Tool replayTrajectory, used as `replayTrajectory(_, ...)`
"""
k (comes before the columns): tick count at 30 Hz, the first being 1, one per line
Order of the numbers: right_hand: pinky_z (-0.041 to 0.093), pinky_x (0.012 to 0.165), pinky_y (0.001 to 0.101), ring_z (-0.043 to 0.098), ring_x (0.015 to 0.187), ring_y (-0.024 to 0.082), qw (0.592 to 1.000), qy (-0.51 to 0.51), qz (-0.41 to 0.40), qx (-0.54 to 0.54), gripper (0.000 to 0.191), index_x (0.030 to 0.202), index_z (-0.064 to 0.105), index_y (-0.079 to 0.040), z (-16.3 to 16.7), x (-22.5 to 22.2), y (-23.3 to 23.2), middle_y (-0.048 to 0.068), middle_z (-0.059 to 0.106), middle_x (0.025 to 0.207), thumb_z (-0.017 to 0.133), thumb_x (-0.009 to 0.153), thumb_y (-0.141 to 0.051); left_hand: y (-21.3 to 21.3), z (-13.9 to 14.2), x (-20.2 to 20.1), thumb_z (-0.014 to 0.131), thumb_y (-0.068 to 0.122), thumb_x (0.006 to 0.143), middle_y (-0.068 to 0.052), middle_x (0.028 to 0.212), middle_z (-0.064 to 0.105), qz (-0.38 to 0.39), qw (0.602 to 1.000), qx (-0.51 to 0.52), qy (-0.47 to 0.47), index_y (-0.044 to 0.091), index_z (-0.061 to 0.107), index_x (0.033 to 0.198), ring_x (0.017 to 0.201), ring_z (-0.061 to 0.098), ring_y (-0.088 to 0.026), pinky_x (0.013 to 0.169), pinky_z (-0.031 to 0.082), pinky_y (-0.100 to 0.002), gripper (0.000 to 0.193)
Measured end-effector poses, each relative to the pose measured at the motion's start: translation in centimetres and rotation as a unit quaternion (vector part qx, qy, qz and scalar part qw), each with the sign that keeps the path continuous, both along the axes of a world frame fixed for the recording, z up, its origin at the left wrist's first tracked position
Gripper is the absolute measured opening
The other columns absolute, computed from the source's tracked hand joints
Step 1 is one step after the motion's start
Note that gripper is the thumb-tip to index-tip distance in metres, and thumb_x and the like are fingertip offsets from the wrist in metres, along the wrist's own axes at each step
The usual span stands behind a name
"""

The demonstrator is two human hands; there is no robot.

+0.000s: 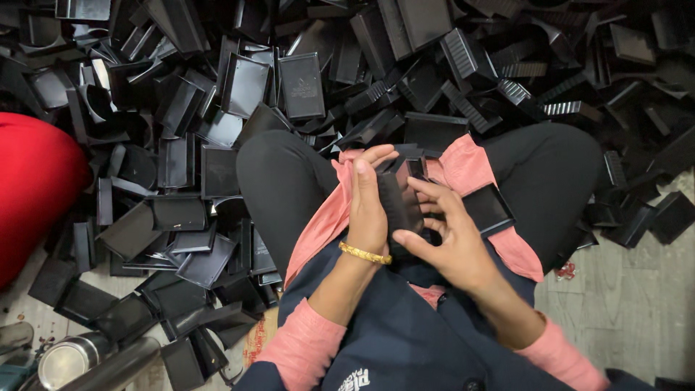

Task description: The person sits on the floor and repeatedly picks up small black plastic components from a large pile. They align and snap the two halves of each component together by hand, then place the assembled units into a nearby cardboard box.

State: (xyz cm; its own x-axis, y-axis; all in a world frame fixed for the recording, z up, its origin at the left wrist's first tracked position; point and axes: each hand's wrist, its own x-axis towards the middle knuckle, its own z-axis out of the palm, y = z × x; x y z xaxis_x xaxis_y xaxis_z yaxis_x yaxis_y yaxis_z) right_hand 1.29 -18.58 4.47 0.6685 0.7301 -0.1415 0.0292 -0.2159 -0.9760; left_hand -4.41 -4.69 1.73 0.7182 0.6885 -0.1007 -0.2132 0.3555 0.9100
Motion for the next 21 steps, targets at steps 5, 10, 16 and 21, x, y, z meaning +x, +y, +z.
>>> replayTrajectory(5, 0.051, 0.104, 0.0318, 0.064, 0.119, 0.018, 0.927, 0.350, 0.125, 0.047, 0.068, 0.143, 0.054, 0.005, 1.4, 2.9, -1.5, 0.011, 0.069, 0.127, 0.078, 0.082, -0.016, 2.5, 1.2, -1.7, 0.042, 0.037, 0.109, -0.013, 0.086, 0.058, -0.046, 0.951, 0.300, 0.053, 0.003, 0.060, 0.096, 0.079, 0.057, -0.018, 0.077, 0.046, -0.034, 0.041)
replayTrajectory(10, 0.055, 0.088, 0.0285, 0.065, 0.101, 0.010, 0.998, 0.050, 0.023, 0.010, 0.049, 0.127, 0.059, 0.004, 0.6, 0.3, -0.9, 0.006, 0.070, 0.109, 0.081, 0.088, -0.015, 5.1, 1.5, -2.2, 0.049, 0.031, 0.109, -0.013, 0.068, 0.043, 0.127, 0.905, 0.397, 0.088, 0.001, 0.049, 0.084, 0.060, 0.045, -0.021, 0.058, 0.040, -0.037, 0.040)
replayTrajectory(16, 0.056, 0.069, 0.0260, 0.067, 0.075, 0.006, 0.983, -0.156, 0.055, -0.076, 0.031, 0.099, 0.068, -0.003, 6.2, 0.5, 1.9, 0.003, 0.070, 0.081, 0.085, 0.080, -0.020, 5.8, 0.8, -2.9, 0.047, 0.024, 0.110, -0.009, 0.063, 0.042, 0.109, 0.939, 0.310, 0.107, 0.002, 0.053, 0.084, 0.057, 0.040, -0.016, 0.056, 0.037, -0.035, 0.035)
replayTrajectory(21, 0.051, 0.065, 0.0309, 0.061, 0.076, 0.015, 0.954, -0.273, 0.074, 0.101, 0.026, 0.092, 0.067, -0.002, 12.5, 12.2, 6.5, 0.007, 0.063, 0.084, 0.084, 0.081, -0.019, 5.9, -0.7, -3.2, 0.053, 0.013, 0.101, -0.006, 0.097, 0.068, -0.037, 0.963, 0.264, 0.044, 0.004, 0.059, 0.125, 0.086, 0.068, -0.017, 0.079, 0.056, -0.035, 0.026)
